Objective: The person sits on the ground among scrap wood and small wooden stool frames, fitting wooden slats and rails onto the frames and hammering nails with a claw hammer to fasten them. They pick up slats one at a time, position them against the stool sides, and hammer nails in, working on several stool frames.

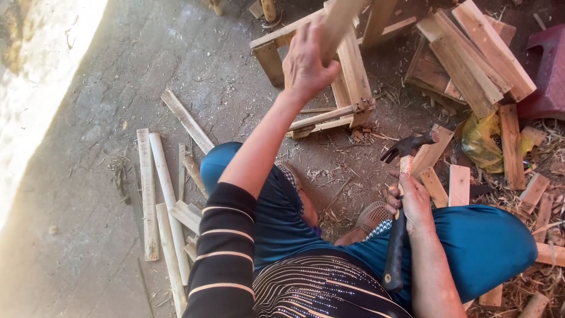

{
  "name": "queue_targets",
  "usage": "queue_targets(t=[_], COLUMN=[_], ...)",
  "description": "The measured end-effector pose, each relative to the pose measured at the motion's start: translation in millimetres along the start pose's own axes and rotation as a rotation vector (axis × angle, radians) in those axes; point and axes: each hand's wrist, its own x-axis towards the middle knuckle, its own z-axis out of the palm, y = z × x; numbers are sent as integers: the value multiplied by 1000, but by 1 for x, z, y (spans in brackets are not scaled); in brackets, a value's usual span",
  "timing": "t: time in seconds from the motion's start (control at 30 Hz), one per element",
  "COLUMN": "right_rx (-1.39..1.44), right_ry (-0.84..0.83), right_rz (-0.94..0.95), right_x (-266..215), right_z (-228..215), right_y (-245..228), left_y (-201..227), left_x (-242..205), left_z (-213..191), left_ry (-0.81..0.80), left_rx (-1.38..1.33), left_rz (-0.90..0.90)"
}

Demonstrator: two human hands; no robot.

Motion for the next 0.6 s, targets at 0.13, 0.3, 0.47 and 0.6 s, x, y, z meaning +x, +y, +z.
queue_targets(t=[0.13,0.3,0.47,0.6], right_rx=[-50,-49,-93,-78], right_ry=[36,50,76,60], right_rz=[19,-3,-13,-20], right_x=[-1,-4,-6,-6], right_z=[5,5,9,10], right_y=[-2,-3,-3,-1], left_y=[6,12,-6,-25], left_x=[22,13,11,18], left_z=[-23,-46,-37,-39], left_ry=[-59,-68,-79,-94], left_rx=[328,397,490,486], left_rz=[632,892,1005,997])
